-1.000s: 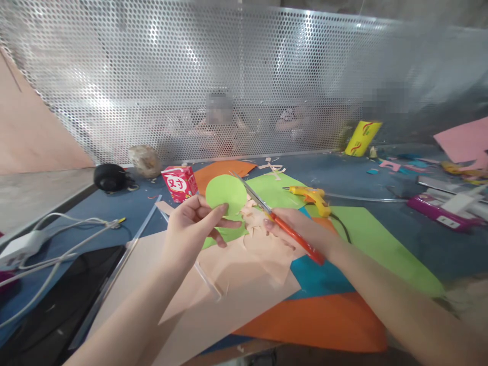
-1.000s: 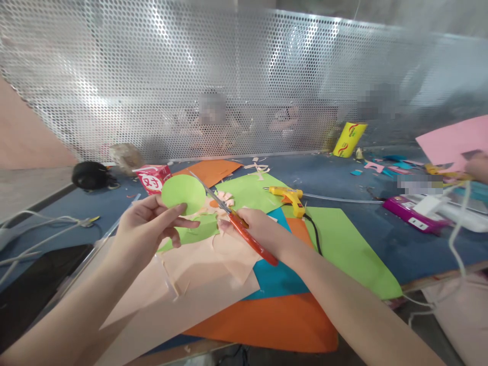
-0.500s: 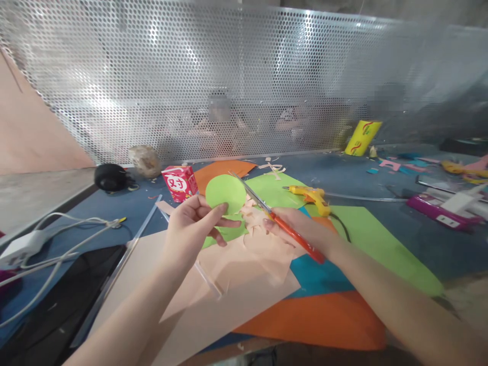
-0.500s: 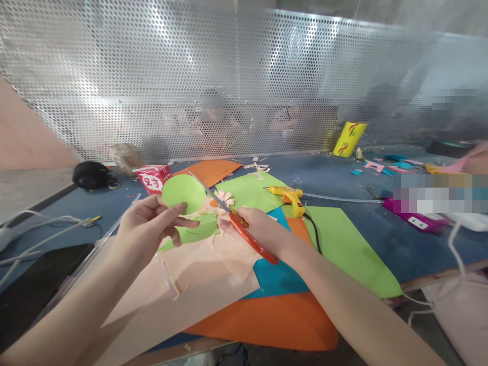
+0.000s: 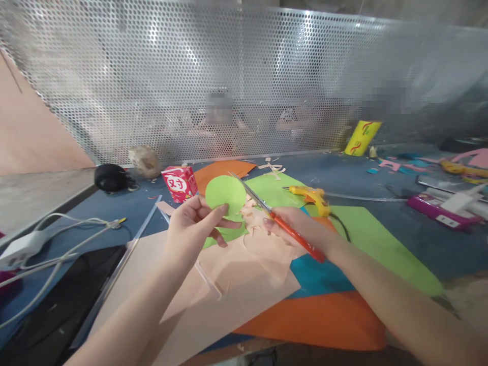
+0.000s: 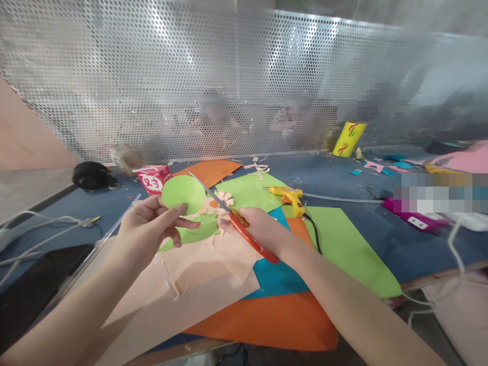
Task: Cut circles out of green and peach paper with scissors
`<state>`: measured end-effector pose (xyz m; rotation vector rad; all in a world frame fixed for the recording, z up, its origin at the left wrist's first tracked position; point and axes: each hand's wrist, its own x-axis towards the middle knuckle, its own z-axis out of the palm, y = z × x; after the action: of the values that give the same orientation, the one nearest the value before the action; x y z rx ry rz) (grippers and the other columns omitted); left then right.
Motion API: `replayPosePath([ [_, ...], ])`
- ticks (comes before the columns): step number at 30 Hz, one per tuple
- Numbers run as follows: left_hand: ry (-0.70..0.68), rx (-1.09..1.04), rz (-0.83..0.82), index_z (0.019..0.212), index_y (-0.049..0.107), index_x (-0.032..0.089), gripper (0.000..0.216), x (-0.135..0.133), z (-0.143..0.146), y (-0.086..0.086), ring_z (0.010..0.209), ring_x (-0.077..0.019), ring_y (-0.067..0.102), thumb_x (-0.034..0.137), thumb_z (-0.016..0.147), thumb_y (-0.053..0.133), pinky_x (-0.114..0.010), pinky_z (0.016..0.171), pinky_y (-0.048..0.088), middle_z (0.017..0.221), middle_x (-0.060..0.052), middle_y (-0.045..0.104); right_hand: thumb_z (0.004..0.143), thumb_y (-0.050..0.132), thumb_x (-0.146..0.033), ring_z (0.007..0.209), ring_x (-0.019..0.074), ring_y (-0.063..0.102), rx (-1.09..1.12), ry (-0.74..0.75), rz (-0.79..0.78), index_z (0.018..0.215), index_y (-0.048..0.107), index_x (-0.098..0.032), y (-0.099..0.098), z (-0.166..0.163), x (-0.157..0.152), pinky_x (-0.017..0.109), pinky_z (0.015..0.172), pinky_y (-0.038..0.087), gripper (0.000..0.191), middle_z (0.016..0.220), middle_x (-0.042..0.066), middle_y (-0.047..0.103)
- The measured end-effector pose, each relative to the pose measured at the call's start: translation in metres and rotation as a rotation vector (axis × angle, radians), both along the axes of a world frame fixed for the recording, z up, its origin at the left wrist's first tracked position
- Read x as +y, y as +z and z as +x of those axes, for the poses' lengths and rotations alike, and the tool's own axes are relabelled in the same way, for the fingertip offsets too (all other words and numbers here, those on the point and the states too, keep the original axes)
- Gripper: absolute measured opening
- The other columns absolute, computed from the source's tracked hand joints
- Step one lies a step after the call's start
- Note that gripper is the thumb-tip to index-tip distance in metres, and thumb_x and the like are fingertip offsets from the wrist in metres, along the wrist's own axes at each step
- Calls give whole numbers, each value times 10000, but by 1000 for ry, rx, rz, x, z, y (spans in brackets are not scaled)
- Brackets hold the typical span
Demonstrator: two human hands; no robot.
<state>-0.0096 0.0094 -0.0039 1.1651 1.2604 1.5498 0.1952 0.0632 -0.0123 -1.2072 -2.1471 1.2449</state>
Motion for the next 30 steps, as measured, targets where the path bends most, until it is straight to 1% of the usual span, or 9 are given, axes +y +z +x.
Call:
replayPosePath([
  [6, 6, -2, 0, 743, 549, 153, 242, 0, 0, 0, 637, -300, 738, 262, 677, 755, -193, 284, 447, 560, -7, 670, 780, 586, -627, 486, 93, 341, -23, -12, 28, 657, 462, -198, 2, -2, 0, 221, 418, 256, 463, 575, -59, 361],
  [10, 2, 14, 3, 717, 542, 161, 229, 0, -1, 0, 629, -294, 737, 269, 687, 742, -198, 286, 445, 515, 19, 626, 772, 590, -634, 439, 79, 327, 5, -24, 3, 657, 470, -198, 3, -2, -1, 212, 395, 230, 467, 543, -74, 336],
  [13, 26, 11, 1, 716, 534, 168, 225, 0, 0, 0, 598, -278, 733, 265, 688, 735, -199, 285, 437, 511, 28, 615, 766, 587, -642, 397, 70, 311, 26, -25, -12, 646, 468, -200, 3, -2, -1, 211, 381, 205, 474, 503, -87, 316],
  [17, 49, -2, 8, 719, 515, 175, 228, 0, 0, 1, 586, -263, 730, 257, 695, 725, -190, 294, 419, 508, 36, 606, 775, 586, -631, 377, 66, 332, 59, -14, -46, 649, 473, -198, 3, -2, -1, 210, 377, 215, 465, 485, -90, 339],
  [20, 52, -16, 15, 743, 502, 181, 240, 1, -2, 0, 576, -253, 726, 257, 698, 725, -193, 306, 418, 500, 47, 593, 781, 588, -620, 361, 65, 321, 65, -6, -52, 647, 480, -200, 4, -3, -1, 211, 370, 206, 454, 459, -101, 318],
  [23, 94, -37, 48, 762, 499, 181, 237, 2, -2, 1, 536, -215, 710, 246, 700, 718, -185, 315, 409, 515, 60, 583, 779, 586, -622, 346, 64, 308, 69, -4, -67, 624, 480, -203, 6, -3, -3, 215, 367, 208, 460, 435, -104, 305],
  [26, 137, -41, 76, 761, 485, 186, 238, 2, -3, 2, 514, -189, 697, 239, 702, 709, -174, 332, 400, 499, 83, 550, 772, 598, -620, 350, 65, 307, 56, -32, -74, 611, 477, -203, 7, -4, -3, 220, 374, 204, 463, 437, -96, 322],
  [30, 149, -33, 83, 766, 471, 193, 252, 2, -3, 3, 521, -195, 701, 238, 701, 711, -176, 344, 400, 478, 87, 544, 770, 624, -585, 389, 74, 301, 84, -39, -68, 634, 496, -203, 6, -4, -2, 225, 393, 206, 426, 484, -85, 323],
])
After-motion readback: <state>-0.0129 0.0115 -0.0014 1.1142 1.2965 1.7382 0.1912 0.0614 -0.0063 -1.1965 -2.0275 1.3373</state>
